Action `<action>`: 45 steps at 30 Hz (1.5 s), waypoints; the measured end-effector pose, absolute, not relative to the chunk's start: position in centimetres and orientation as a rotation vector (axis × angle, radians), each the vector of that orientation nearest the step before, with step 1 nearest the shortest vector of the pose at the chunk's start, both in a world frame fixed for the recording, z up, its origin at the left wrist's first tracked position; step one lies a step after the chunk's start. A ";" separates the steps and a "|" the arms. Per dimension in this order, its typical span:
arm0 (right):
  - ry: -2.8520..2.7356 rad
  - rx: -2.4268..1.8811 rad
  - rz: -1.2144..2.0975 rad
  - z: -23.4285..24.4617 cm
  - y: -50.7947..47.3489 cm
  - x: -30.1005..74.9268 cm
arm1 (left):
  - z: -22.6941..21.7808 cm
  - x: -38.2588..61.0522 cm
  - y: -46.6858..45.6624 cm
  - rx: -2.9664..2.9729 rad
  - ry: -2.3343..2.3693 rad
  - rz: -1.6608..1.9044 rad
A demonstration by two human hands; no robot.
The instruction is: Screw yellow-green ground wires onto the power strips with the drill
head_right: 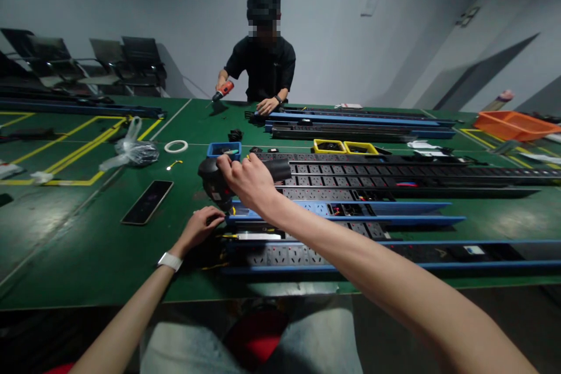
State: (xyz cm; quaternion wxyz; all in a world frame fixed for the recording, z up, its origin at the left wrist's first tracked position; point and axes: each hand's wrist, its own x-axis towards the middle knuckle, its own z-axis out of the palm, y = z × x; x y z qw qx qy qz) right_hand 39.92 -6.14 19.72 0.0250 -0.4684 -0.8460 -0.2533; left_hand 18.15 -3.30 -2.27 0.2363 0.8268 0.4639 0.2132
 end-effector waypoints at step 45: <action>-2.616 -1.447 -0.814 19.5 -5.9 40.3 | -2.1 18.2 -3.3 2.257 1.285 0.590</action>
